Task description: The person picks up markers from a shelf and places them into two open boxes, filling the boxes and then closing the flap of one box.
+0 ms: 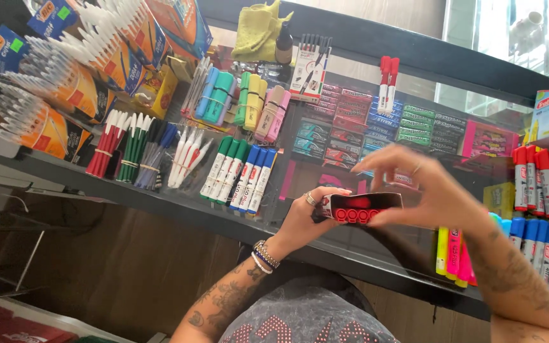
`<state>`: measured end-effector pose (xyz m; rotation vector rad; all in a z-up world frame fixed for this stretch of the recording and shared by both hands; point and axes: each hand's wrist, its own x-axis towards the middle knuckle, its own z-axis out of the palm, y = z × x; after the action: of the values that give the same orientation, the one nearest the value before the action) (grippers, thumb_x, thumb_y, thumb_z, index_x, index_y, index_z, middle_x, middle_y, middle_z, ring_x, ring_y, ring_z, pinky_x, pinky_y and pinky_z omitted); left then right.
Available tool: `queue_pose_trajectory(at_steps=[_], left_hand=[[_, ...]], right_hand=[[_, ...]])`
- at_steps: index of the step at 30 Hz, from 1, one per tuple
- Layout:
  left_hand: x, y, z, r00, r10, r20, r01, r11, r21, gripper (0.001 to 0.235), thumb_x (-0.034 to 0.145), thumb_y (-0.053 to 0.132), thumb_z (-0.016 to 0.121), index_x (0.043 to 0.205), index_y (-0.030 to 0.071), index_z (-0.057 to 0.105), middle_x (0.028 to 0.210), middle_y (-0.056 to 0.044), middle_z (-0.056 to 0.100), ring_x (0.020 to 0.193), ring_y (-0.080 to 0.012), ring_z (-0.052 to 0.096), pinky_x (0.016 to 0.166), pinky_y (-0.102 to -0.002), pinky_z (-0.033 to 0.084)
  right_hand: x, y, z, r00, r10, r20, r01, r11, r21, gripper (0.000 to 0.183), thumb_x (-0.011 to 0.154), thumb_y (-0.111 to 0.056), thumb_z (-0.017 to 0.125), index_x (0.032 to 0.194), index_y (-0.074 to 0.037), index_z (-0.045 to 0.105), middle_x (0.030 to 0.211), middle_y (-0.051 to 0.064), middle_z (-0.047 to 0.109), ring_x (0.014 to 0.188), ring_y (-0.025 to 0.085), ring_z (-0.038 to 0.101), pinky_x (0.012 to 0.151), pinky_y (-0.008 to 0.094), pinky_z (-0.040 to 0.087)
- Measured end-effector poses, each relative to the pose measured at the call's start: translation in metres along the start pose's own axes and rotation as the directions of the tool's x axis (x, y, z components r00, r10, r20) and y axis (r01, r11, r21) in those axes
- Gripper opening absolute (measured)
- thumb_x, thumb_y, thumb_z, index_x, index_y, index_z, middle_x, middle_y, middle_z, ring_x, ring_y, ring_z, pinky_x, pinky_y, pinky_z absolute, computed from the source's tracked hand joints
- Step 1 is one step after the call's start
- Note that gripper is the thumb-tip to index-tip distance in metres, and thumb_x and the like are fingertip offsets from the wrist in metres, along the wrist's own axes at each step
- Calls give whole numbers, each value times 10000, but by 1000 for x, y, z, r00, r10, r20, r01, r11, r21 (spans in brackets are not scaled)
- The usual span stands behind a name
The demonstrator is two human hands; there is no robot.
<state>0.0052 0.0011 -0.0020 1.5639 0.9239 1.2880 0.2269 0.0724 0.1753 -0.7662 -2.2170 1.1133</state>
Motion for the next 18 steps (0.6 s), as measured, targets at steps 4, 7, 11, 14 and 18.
queue_pose_trajectory(at_steps=[4, 7, 11, 14, 18], left_hand=[[1, -2, 1, 1000, -17, 18, 17, 1000, 8, 524, 864, 250, 891, 1339, 184, 681, 1279, -67, 779, 1229, -363, 722, 1064, -476, 562], [-1, -9, 3, 1000, 18, 17, -19, 1000, 20, 506, 885, 290, 886, 1342, 196, 690, 1288, -52, 778, 1240, -329, 726, 1083, -457, 556], [1, -4, 0, 998, 51, 22, -51, 999, -9, 450, 899, 248, 864, 1321, 183, 719, 1292, -52, 783, 1254, -325, 725, 1099, -462, 551], [3, -6, -1, 996, 91, 23, -92, 996, 7, 407, 918, 249, 843, 1303, 178, 728, 1302, -49, 780, 1273, -319, 719, 1122, -454, 541], [-2, -34, 6, 934, 315, -167, -330, 942, -66, 328, 908, 214, 881, 1172, 67, 753, 1217, -117, 809, 1224, -323, 745, 1277, -521, 379]], right_hand=[[27, 70, -49, 997, 22, -68, -19, 999, 41, 625, 847, -369, 806, 1363, -42, 673, 1102, 136, 748, 834, 202, 689, 826, 409, 568], [51, 186, -86, 929, 68, -365, -208, 910, -358, 339, 1087, -191, 852, 1316, -10, 679, 1185, 156, 735, 929, 352, 717, 816, 454, 563], [95, 306, -110, 770, 309, -559, -570, 727, -383, 397, 1027, -444, 871, 1180, -117, 706, 1080, 91, 782, 1013, 372, 750, 818, 481, 569], [122, 323, -103, 710, 461, -532, -690, 607, -394, 714, 892, -614, 905, 1159, 12, 692, 1138, 250, 774, 1074, 488, 742, 880, 602, 575], [142, 277, -72, 601, 619, -506, -795, 398, -458, 943, 793, -600, 920, 1302, 114, 573, 1282, 354, 714, 1204, 550, 687, 1011, 647, 560]])
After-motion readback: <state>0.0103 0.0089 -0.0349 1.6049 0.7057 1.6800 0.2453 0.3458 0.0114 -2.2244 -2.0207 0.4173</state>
